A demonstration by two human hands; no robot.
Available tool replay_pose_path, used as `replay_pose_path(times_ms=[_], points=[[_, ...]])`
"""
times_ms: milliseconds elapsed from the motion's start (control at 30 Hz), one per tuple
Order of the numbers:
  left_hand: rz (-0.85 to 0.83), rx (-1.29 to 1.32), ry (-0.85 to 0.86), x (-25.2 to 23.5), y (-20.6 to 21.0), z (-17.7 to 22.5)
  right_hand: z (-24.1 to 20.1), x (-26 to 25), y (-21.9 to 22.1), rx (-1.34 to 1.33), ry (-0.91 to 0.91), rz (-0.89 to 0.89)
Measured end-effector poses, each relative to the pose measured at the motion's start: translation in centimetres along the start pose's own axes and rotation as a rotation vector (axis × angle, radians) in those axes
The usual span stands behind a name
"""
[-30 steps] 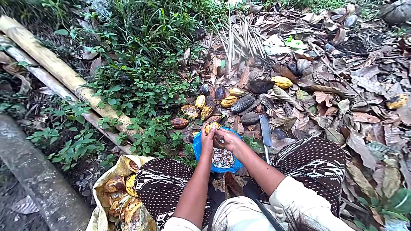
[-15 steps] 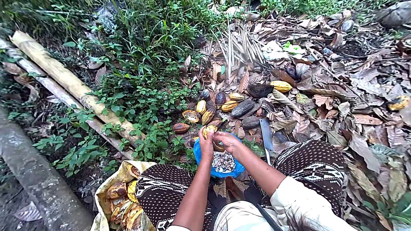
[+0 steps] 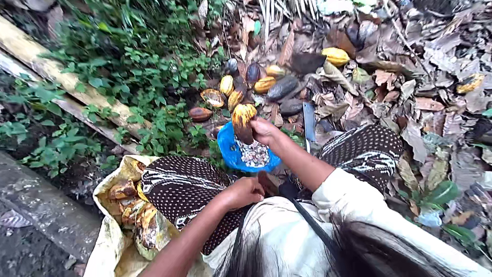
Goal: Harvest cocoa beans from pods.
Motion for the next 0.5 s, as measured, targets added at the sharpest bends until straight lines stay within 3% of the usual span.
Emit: replay_pose_path(times_ms=[100,300,367,500], points=[[-0.106,-0.054,-0.058,-1.2,1.6,-1.2,-0.8,0.9,0.5,-0.009,-0.017,-0.011],[-0.324,-0.029,0.092,-3.1,2.6,0.0,-2.7,4.1,0.4,0.082,-0.018,-0.007],[-0.245,-0.166,0.034,-3.5,3.1,0.6,-3.3,5.2,-0.1,0.114,-0.031,-0.005],[0.216,-0.395,-0.240,-4.7,0.9,-1.8,-4.1,6.5,-1.0,0.135,-0.026,0.016]])
Point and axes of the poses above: each hand's wrist, its own x-axis away from the middle knuckle, its own y-axis out of the palm, z = x × y, the point moved 6 cm from there along -x, towards the middle knuckle, and after that the axes turned 9 degrees about y, right-handed, at the moved point
